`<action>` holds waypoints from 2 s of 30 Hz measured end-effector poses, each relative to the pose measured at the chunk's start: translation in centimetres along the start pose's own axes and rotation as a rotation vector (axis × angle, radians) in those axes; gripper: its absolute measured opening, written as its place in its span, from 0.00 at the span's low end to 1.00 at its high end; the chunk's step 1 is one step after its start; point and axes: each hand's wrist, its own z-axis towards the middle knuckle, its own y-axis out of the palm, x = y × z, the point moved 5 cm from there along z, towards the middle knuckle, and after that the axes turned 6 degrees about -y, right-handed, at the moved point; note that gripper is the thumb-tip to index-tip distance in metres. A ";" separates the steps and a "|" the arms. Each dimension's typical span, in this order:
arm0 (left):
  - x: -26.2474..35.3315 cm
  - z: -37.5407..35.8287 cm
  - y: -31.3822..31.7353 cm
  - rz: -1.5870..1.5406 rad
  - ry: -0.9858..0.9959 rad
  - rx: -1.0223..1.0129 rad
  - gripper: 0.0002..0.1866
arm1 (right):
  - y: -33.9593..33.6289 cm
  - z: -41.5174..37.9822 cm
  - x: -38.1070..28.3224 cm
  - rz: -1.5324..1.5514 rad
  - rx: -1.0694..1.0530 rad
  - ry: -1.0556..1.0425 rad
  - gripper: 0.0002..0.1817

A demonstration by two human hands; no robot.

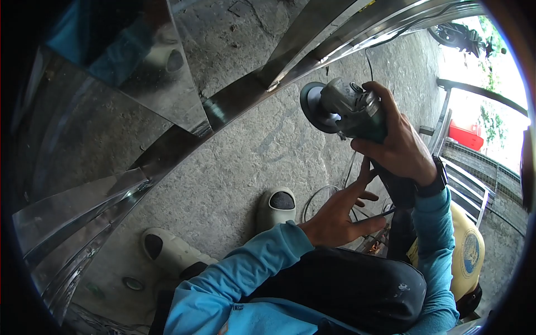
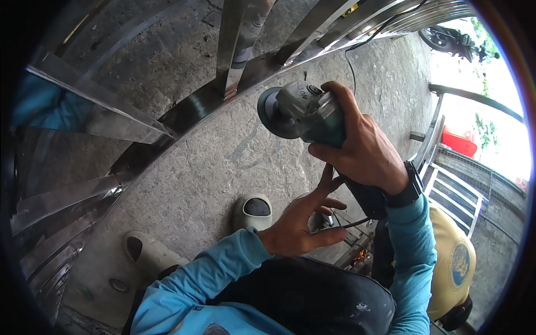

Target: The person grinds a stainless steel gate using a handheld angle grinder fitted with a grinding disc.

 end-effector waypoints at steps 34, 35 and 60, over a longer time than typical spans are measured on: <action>0.4 0.8 -1.0 0.061 0.055 0.034 0.60 | -0.3 1.0 0.6 0.028 0.043 -0.021 0.48; 0.7 0.9 -1.1 0.067 0.050 0.024 0.61 | -0.4 1.2 0.7 0.028 0.046 -0.022 0.48; 1.6 1.6 -1.0 0.036 0.077 0.011 0.55 | -1.3 1.7 0.9 0.025 -0.058 0.010 0.51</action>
